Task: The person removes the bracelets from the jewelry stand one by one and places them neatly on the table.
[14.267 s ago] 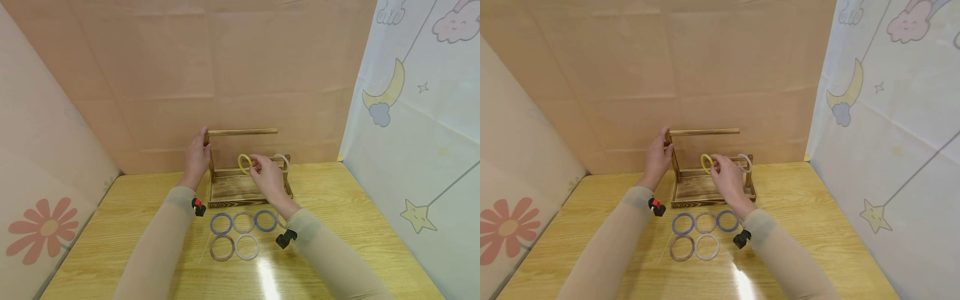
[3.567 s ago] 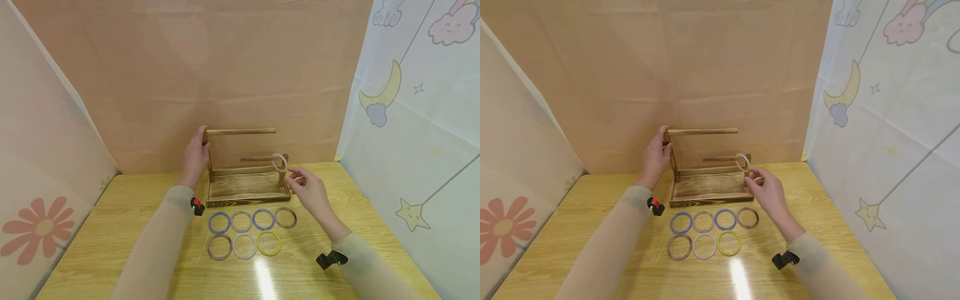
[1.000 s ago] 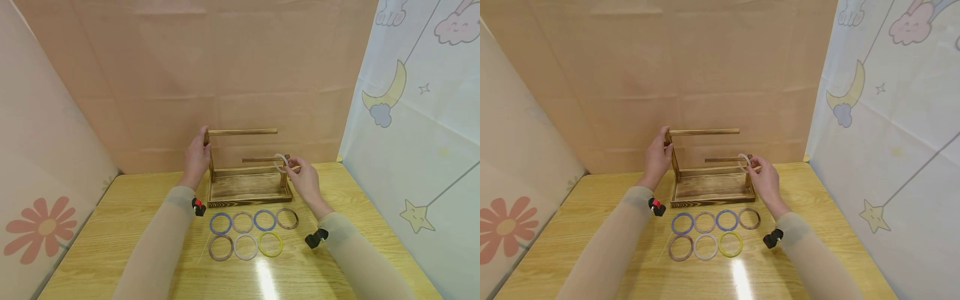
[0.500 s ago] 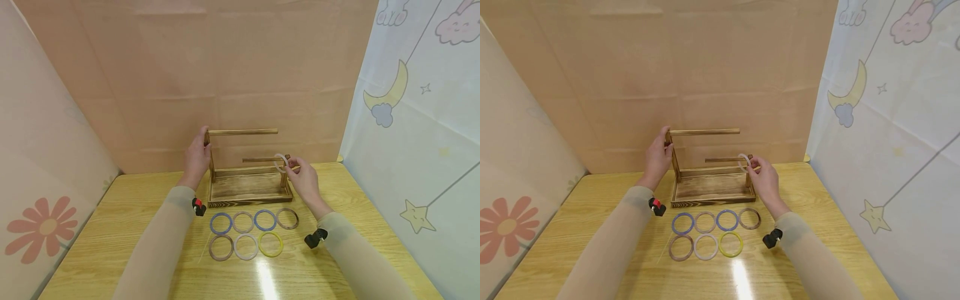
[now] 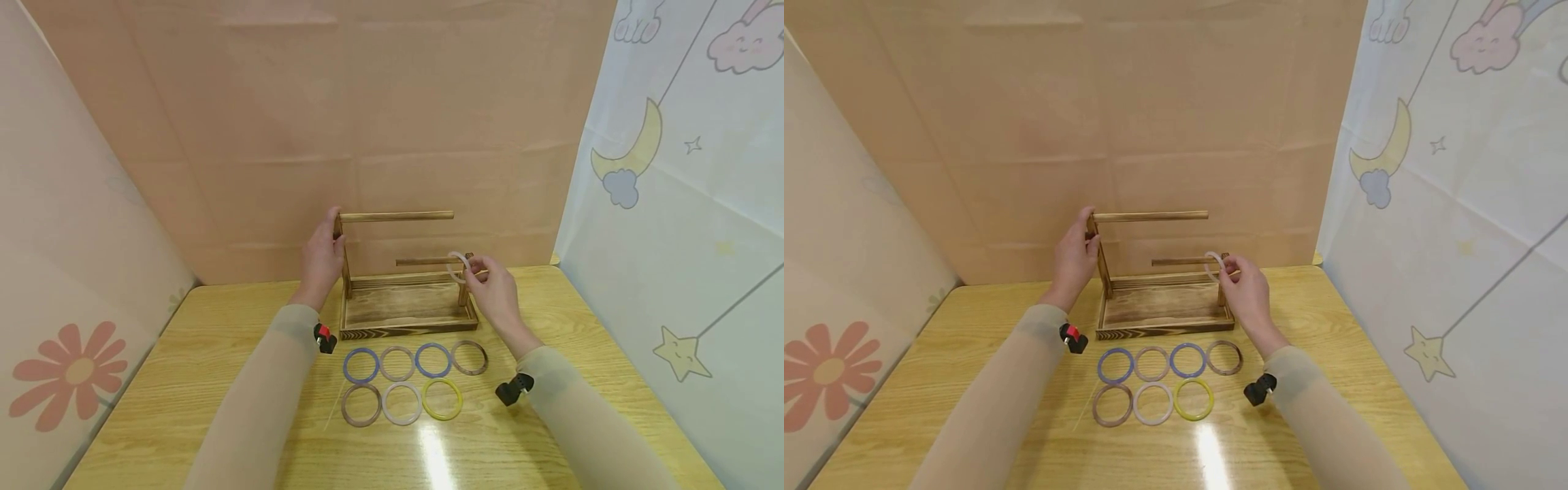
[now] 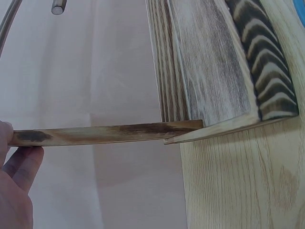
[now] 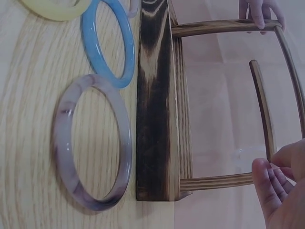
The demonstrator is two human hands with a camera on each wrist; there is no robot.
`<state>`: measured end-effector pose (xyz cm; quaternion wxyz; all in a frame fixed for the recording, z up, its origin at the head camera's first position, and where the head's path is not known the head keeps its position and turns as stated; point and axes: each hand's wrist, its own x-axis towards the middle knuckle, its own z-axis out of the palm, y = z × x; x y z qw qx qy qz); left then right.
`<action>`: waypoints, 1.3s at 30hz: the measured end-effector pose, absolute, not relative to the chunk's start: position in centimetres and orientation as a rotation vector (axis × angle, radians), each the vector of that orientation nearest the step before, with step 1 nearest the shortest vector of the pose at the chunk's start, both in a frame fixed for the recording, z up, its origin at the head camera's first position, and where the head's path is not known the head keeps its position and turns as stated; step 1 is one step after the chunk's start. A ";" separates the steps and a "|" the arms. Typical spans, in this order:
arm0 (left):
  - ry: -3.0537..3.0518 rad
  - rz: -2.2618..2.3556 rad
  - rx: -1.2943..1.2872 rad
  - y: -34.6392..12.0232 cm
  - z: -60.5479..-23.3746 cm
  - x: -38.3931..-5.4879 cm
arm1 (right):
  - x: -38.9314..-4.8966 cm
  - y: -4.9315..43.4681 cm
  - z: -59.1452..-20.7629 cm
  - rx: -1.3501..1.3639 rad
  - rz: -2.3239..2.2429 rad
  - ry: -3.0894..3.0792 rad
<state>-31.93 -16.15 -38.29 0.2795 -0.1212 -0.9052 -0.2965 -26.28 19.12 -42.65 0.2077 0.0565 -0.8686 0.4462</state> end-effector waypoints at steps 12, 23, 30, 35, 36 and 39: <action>-2.439 -0.784 -0.319 -16.2 -38.2 -32.0 | -26.3 18.1 -42.0 0.178 1.283 -2.392; -2.432 -0.795 -0.319 -16.1 -38.2 -32.0 | -26.4 17.0 -41.7 0.211 1.340 -2.384; -2.442 -0.788 -0.314 -16.2 -38.3 -32.1 | -26.4 16.2 -41.4 0.243 1.339 -2.376; -2.445 -0.786 -0.308 -16.1 -38.2 -32.1 | -26.5 15.5 -41.3 0.263 1.342 -2.373; -2.446 -0.786 -0.309 -16.1 -38.2 -32.0 | -26.5 15.4 -41.3 0.262 1.348 -2.374; -2.444 -0.784 -0.312 -16.1 -38.1 -31.9 | -26.5 15.0 -41.3 0.264 1.366 -2.373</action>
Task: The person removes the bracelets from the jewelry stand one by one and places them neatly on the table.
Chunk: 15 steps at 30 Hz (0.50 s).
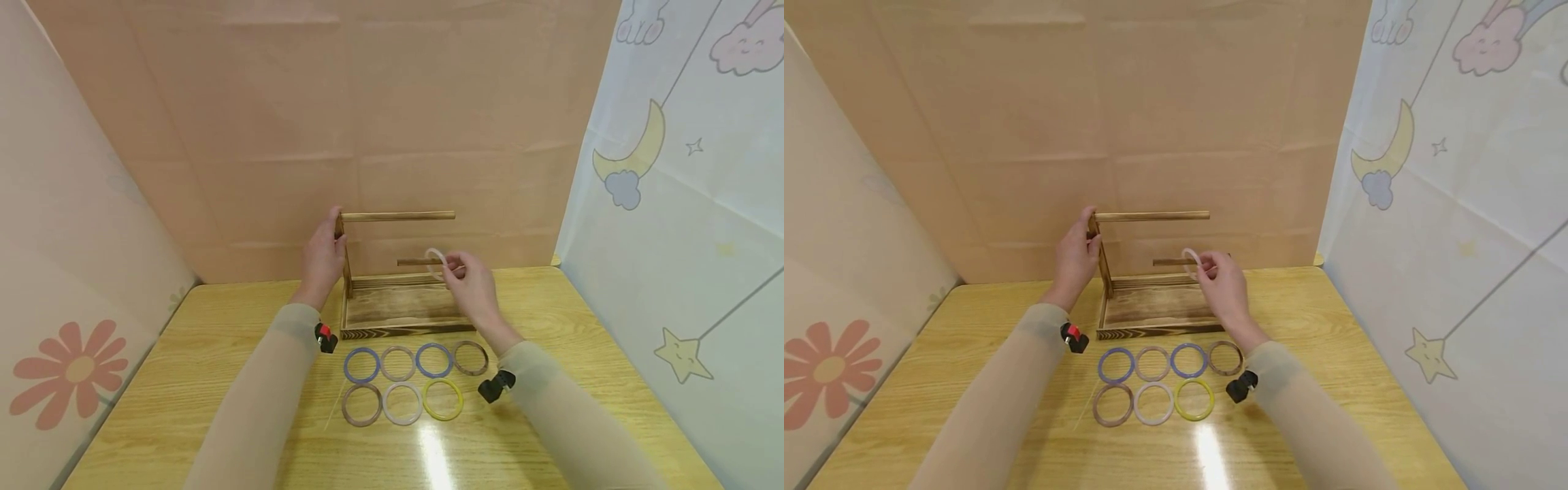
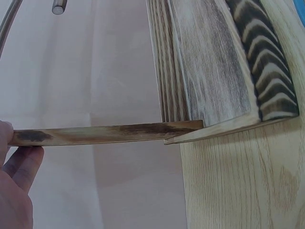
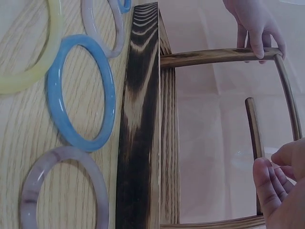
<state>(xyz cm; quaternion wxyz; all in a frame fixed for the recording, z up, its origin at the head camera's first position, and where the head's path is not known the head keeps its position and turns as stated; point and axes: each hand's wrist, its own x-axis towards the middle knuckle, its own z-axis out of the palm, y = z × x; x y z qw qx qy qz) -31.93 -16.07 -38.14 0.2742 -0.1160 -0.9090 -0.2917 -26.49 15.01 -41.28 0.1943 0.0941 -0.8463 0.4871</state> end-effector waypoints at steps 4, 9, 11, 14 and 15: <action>-2.441 -0.777 -0.315 -16.1 -38.2 -31.9 | -26.5 14.5 -41.2 0.268 1.363 -2.370; -2.442 -0.775 -0.309 -16.1 -38.2 -32.0 | -26.5 14.0 -41.2 0.278 1.348 -2.374; -2.444 -0.772 -0.311 -16.1 -38.2 -32.0 | -26.5 13.8 -41.1 0.287 1.348 -2.380; -2.448 -0.767 -0.312 -16.1 -38.2 -32.0 | -26.4 13.4 -40.9 0.296 1.352 -2.392; -2.450 -0.766 -0.313 -16.1 -38.1 -32.0 | -26.4 13.3 -40.8 0.297 1.348 -2.397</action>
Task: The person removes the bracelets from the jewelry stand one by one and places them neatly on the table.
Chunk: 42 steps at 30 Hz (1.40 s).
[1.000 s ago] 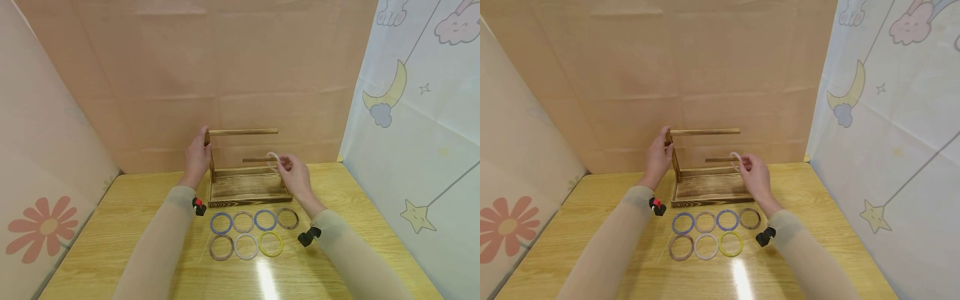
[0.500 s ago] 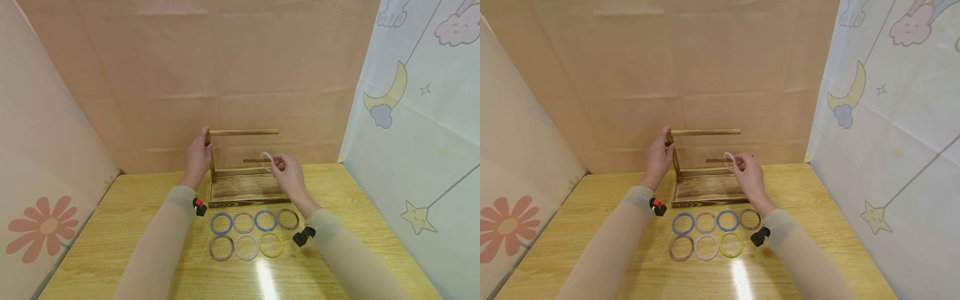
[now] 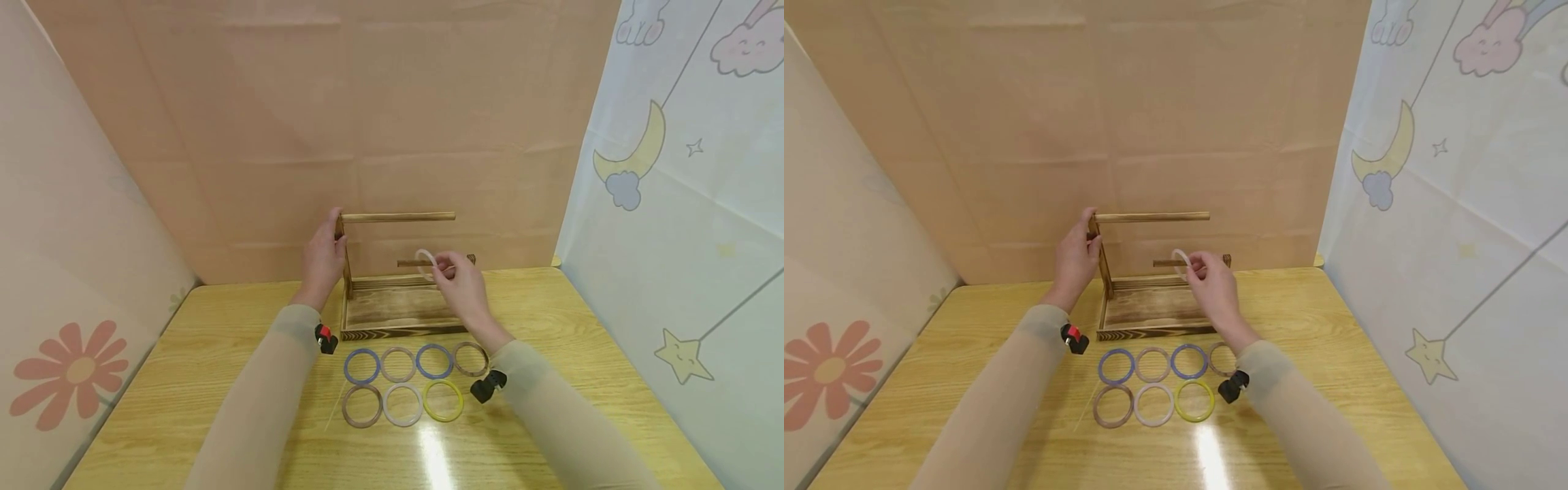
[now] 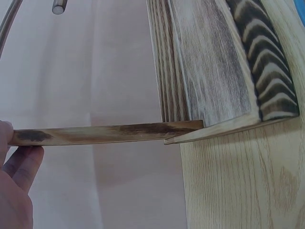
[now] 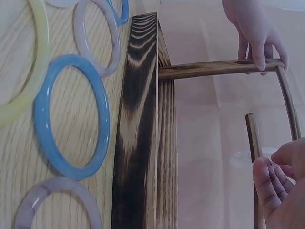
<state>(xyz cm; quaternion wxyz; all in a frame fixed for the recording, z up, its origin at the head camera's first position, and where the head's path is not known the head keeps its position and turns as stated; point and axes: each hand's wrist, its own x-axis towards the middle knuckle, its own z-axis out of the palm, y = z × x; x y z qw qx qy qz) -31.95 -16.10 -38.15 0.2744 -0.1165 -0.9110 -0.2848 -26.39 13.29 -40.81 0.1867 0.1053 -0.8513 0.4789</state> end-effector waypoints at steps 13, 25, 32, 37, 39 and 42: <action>-2.445 -0.781 -0.317 -16.2 -38.1 -31.9 | -26.6 11.7 -40.9 0.304 1.356 -2.399; -2.449 -0.768 -0.307 -16.1 -38.2 -31.9 | -26.6 10.7 -40.8 0.348 1.347 -2.409; -2.457 -0.763 -0.302 -16.3 -38.0 -32.3 | -26.7 9.8 -40.7 0.354 1.331 -2.414; -2.458 -0.787 -0.310 -16.6 -37.8 -32.7 | -26.7 9.3 -40.6 0.383 1.345 -2.395; -2.460 -0.794 -0.313 -16.7 -37.8 -32.9 | -26.7 9.1 -40.6 0.389 1.348 -2.393; -2.464 -0.792 -0.316 -16.9 -37.7 -33.2 | -26.8 8.9 -40.5 0.390 1.351 -2.392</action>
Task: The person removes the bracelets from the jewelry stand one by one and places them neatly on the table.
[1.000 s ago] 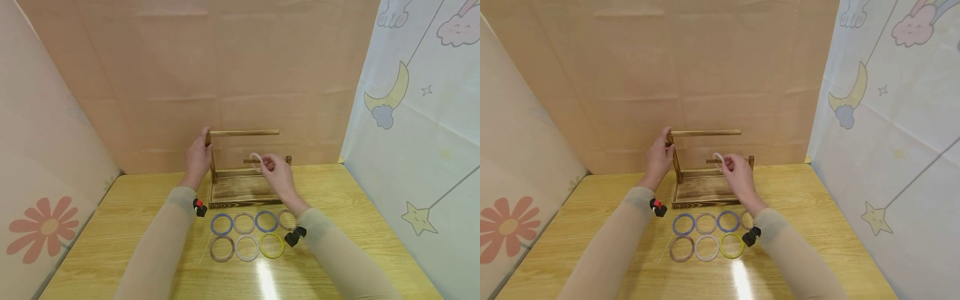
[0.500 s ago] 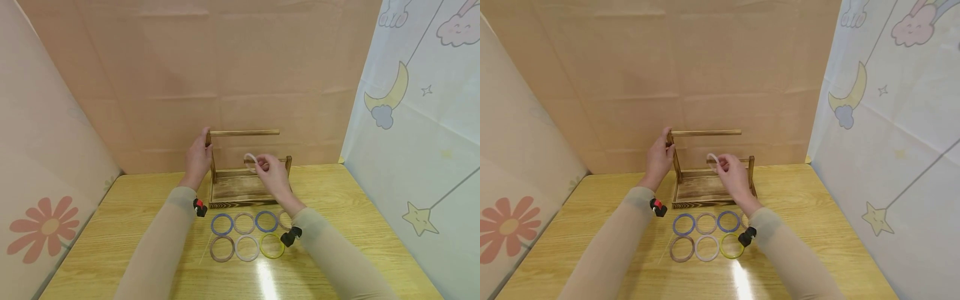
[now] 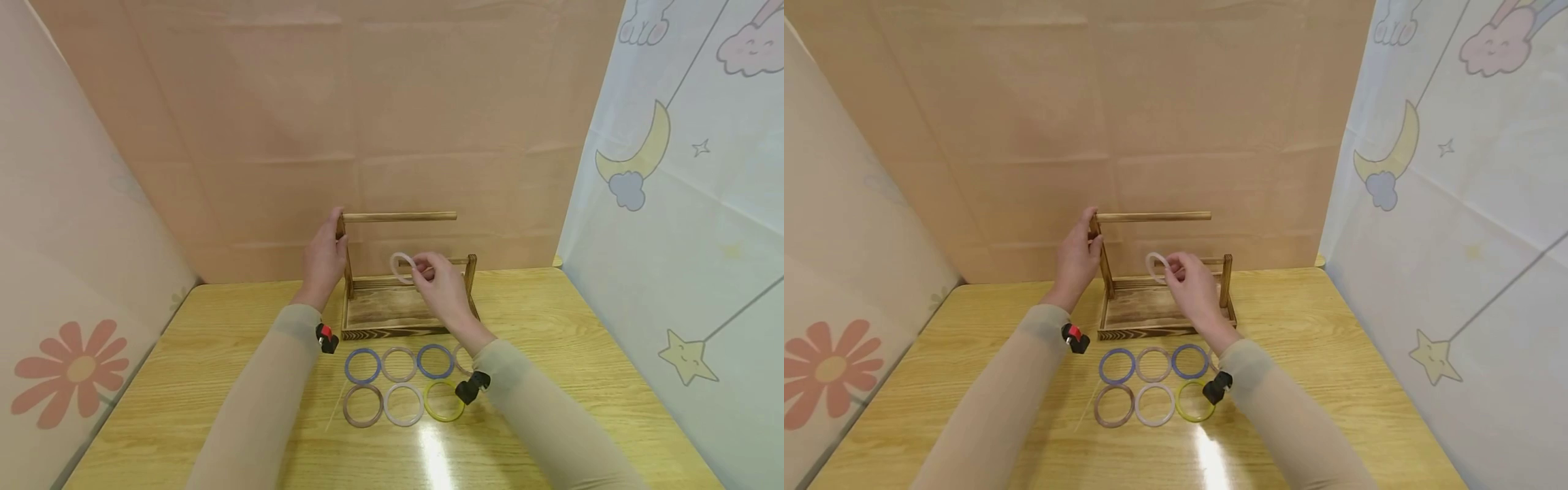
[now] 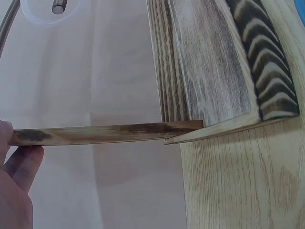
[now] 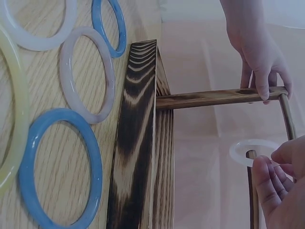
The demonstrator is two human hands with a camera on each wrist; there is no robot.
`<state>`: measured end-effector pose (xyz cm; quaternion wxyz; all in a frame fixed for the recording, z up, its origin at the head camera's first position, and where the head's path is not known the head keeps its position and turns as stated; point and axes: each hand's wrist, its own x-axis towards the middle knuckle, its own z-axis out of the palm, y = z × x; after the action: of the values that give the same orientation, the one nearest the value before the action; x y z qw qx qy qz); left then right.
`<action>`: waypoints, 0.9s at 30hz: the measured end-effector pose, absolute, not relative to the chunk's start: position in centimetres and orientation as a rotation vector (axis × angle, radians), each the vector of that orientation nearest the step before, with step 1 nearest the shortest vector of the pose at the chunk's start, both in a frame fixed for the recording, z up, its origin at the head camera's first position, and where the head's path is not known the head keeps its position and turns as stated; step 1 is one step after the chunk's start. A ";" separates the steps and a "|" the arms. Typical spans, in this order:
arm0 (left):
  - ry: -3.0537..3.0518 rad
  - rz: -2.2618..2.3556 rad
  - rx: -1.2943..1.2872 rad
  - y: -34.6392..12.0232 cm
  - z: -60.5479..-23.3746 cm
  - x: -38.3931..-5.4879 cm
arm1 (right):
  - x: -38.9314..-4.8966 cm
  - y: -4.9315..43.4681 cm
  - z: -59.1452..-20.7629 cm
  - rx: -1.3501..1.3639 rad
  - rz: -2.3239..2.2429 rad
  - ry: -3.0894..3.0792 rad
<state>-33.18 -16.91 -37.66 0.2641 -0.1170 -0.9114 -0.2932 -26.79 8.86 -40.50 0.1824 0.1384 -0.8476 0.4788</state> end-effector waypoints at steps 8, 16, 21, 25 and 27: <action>-2.442 -0.779 -0.349 -17.0 -37.7 -33.2 | -26.3 9.0 -40.3 0.386 1.349 -2.407; -2.449 -0.798 -0.358 -17.0 -37.6 -33.1 | -25.9 9.6 -40.3 0.393 1.351 -2.397; -2.457 -0.817 -0.353 -16.9 -37.6 -33.2 | -25.5 10.2 -40.5 0.406 1.347 -2.376; -2.453 -0.825 -0.353 -16.9 -37.6 -33.2 | -25.2 10.8 -40.5 0.403 1.347 -2.376; -2.452 -0.827 -0.351 -16.8 -37.6 -33.2 | -25.0 11.1 -40.5 0.400 1.353 -2.378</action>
<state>-33.20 -16.82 -37.64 0.2620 -0.1298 -0.9061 -0.3057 -24.99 11.14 -40.53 0.1871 0.1422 -0.8449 0.4805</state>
